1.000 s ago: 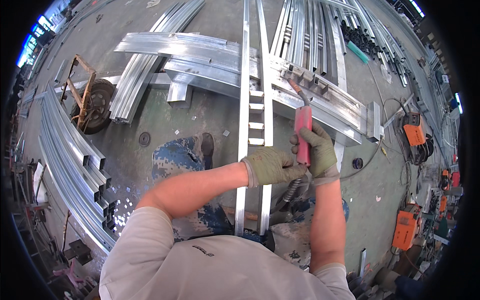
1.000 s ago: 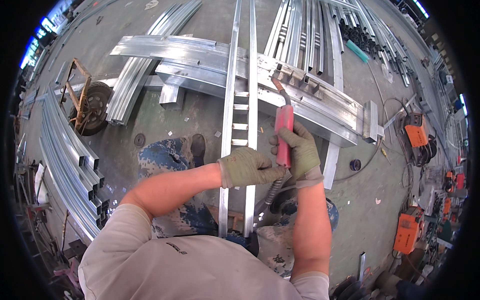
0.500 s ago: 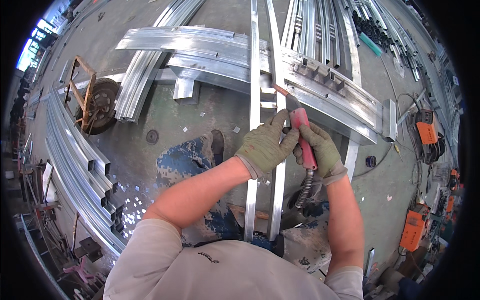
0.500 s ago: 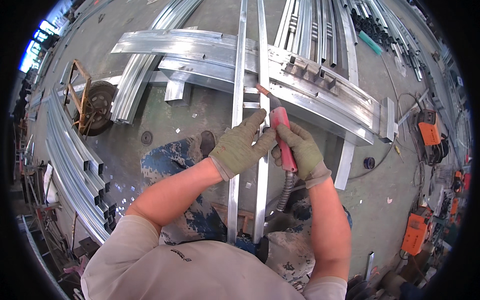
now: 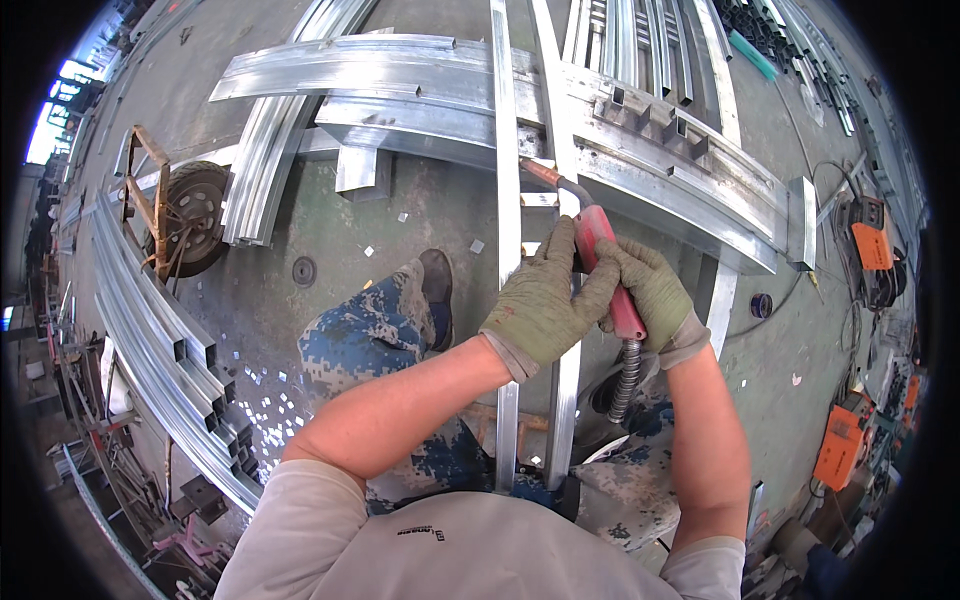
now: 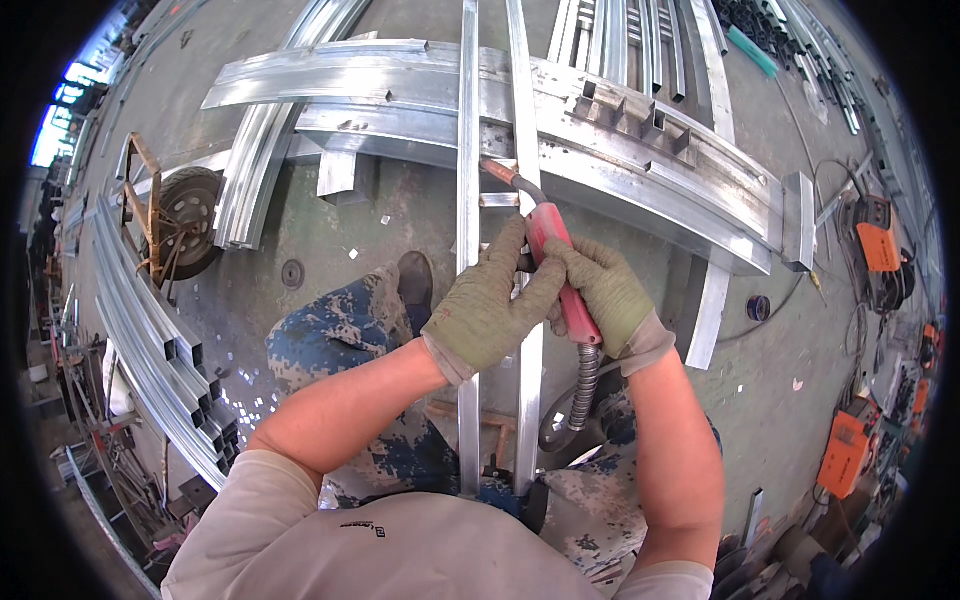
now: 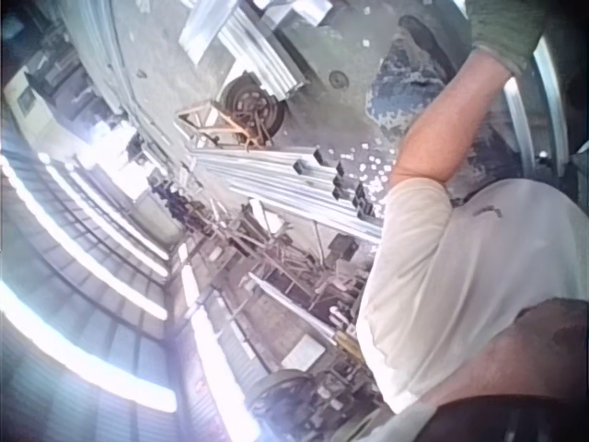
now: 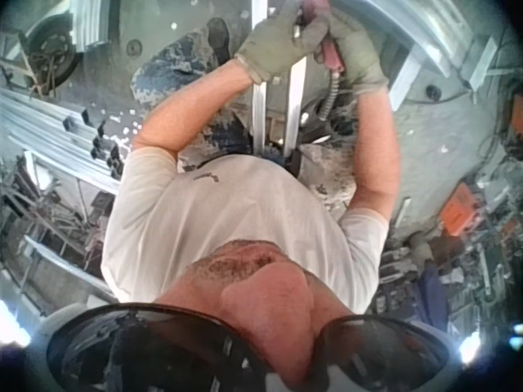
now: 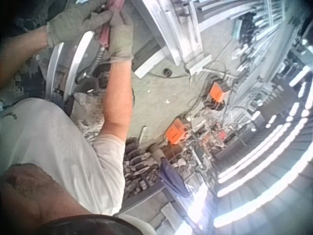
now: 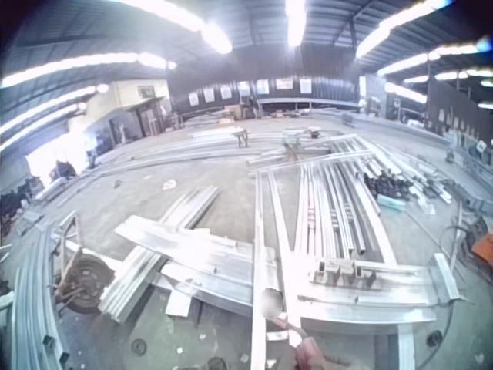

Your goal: The person assembles a metal frame by placing small square metal pieces into slots on a long aluminum profile, then uses a welding torch to tack and weld the pieces in place. The person repositions the frame and continues welding along the length of the structure.

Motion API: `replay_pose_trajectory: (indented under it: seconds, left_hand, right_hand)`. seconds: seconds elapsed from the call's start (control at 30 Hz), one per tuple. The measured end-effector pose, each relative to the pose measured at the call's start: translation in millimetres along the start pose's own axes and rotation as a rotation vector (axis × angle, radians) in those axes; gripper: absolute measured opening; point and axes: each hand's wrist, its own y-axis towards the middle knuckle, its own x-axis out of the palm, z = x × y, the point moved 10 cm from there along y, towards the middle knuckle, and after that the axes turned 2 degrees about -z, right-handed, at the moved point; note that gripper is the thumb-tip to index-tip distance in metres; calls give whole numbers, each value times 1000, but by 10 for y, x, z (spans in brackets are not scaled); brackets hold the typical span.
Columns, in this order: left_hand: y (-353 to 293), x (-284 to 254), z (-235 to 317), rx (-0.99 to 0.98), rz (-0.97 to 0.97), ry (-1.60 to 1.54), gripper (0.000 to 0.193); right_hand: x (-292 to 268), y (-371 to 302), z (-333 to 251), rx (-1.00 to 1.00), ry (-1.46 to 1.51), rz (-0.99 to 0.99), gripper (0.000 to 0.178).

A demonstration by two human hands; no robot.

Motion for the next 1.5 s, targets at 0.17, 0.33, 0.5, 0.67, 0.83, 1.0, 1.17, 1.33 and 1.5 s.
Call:
replay_pose_trajectory:
  seconds: [0.17, 0.33, 0.5, 0.67, 0.83, 1.0, 1.17, 1.33, 1.5]
  left_hand:
    - [33, 58, -54, -15, -48, -53, 74]
    - [28, 41, -52, 44, -5, -28, 73]
    - [39, 43, -47, 22, -15, -45, 71]
    - [42, 14, -8, 14, -25, -88, 72]
    - [43, -3, -11, 41, 1, -44, 74]
    - [63, -3, 4, 35, -24, -93, 74]
    - [74, -4, 13, -8, -53, -54, 78]
    - [53, -2, 13, 47, -5, -61, 78]
    - [65, 1, 3, 24, -37, -94, 79]
  right_hand:
    - [-10, 2, 11, -2, 17, -10, 38]
    - [-3, 21, 17, 1, 10, -30, 38]
    - [-18, 14, 13, 19, 23, 19, 38]
    - [-17, 39, 24, 10, 19, -19, 39]
    - [24, 23, -26, 4, 9, 15, 38]
    - [8, 41, -10, 8, 8, 5, 39]
    - [1, 2, -66, -9, 13, 29, 40]
    - [-19, 6, -66, -3, -19, 42, 40]
    - [26, 10, -87, -12, -42, 7, 41]
